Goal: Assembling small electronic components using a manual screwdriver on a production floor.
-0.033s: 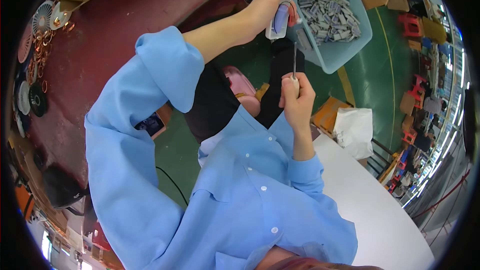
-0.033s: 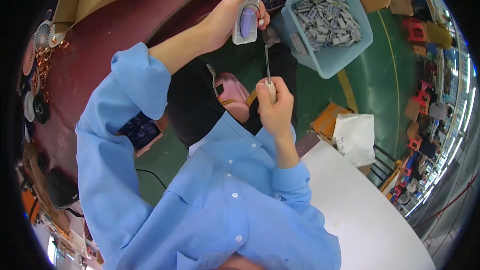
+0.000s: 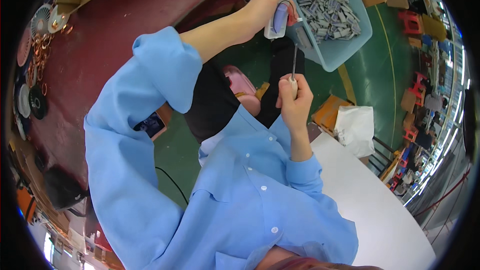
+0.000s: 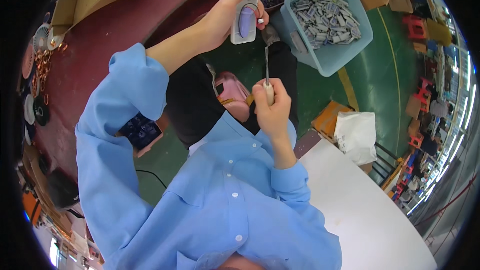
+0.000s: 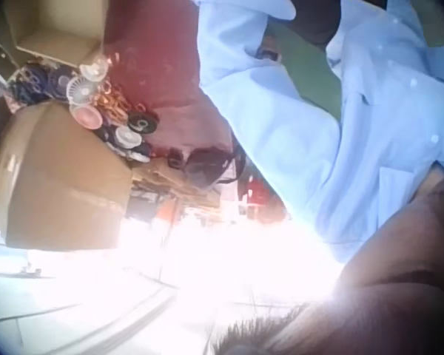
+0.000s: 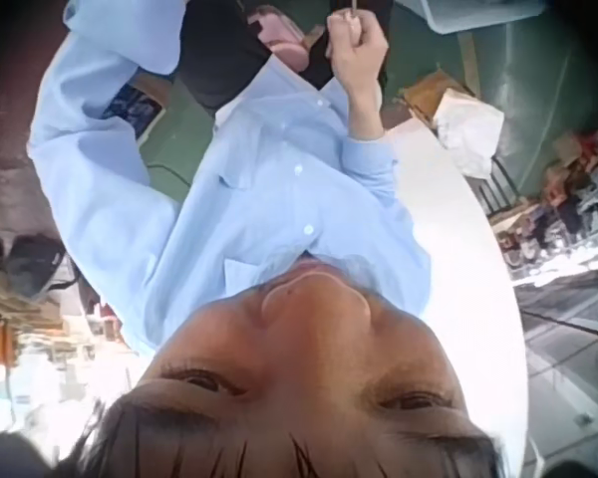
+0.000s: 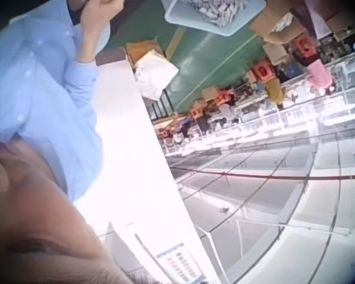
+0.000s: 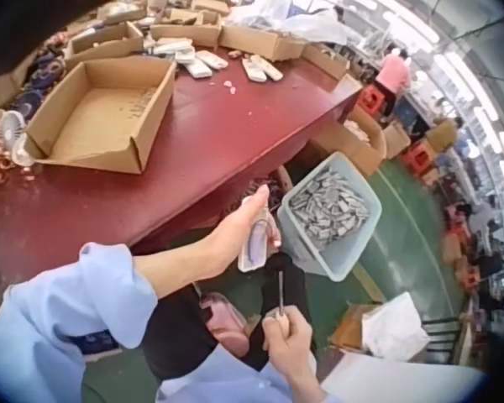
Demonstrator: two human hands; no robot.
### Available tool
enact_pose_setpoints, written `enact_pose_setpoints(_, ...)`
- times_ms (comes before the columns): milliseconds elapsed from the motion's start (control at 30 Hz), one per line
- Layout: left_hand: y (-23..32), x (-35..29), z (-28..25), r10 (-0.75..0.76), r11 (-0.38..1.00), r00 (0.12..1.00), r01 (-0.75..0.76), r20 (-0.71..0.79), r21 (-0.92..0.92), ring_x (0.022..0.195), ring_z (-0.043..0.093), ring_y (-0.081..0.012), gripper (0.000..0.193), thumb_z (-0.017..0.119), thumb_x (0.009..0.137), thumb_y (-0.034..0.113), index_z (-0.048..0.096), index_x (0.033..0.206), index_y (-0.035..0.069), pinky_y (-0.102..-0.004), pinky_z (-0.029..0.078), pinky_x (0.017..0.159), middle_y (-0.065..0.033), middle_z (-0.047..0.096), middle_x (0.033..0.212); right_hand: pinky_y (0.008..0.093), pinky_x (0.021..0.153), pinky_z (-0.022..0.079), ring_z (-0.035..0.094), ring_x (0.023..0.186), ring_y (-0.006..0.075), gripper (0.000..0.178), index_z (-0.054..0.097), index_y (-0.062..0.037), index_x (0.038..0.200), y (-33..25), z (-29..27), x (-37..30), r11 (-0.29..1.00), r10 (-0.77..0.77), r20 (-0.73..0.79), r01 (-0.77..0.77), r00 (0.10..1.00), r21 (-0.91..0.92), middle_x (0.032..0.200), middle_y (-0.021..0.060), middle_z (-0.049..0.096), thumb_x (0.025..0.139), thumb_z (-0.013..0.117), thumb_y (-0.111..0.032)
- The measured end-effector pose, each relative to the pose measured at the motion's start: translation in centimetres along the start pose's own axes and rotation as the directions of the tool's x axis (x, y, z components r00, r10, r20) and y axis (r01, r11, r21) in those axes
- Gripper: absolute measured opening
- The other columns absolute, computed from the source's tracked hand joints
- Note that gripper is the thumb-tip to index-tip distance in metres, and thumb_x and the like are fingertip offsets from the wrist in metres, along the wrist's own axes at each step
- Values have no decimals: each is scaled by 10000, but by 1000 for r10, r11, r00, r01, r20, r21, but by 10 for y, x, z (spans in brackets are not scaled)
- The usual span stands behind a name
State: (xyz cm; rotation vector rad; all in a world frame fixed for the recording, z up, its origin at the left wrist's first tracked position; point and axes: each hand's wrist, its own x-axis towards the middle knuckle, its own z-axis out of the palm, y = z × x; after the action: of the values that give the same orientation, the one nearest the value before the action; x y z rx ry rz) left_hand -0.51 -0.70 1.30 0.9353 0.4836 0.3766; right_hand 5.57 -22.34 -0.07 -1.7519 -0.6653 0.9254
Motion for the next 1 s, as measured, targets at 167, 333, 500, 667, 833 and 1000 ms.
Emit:
enact_pose_setpoints(167,-7,-1,-5,-97,994,995,96,10,55,744,565,-131,599,358,922,624,577,783,85,-271,456,698,-53,608,810,191,519,393,481,600,28,179,546,-25,911,-11,21,12,975,-220,-167,221,961,-11,706,-17,545,828,694,-81)
enact_pose_setpoints(333,-14,-4,0,-183,976,982,176,47,129,680,538,-104,594,413,903,622,611,785,74,-242,436,647,-21,588,757,189,549,393,478,619,31,233,550,-21,949,-43,31,43,952,-297,-279,306,913,-11,730,-10,557,806,723,-81)
enact_pose_setpoints(500,-10,-2,0,-180,960,982,164,50,226,623,491,-79,609,426,888,630,600,746,64,-225,389,587,2,550,694,182,457,378,483,527,29,195,568,-18,925,-54,40,49,964,-248,-242,265,938,40,703,1,578,816,715,-88)
enact_pose_setpoints(667,-10,-3,-1,-212,936,977,191,40,296,596,511,-108,649,413,871,664,603,736,58,-240,413,564,-18,550,682,190,412,365,488,462,49,147,543,-3,877,-46,39,52,943,-304,-250,328,919,61,680,20,578,862,658,-94)
enact_pose_setpoints(833,-12,-7,-1,-301,848,952,244,49,470,568,527,-130,691,407,858,691,584,662,53,-260,417,527,-41,542,652,202,384,330,476,413,75,151,510,1,857,-42,18,55,932,-243,-387,325,889,161,594,25,521,888,618,-101)
enact_pose_setpoints(1000,-10,-17,11,-504,687,857,321,110,652,537,518,-161,761,374,848,733,557,606,35,-288,420,539,-55,511,575,199,370,312,474,400,81,143,522,-3,854,-12,4,39,956,-199,-433,271,879,112,556,34,522,889,612,-108)
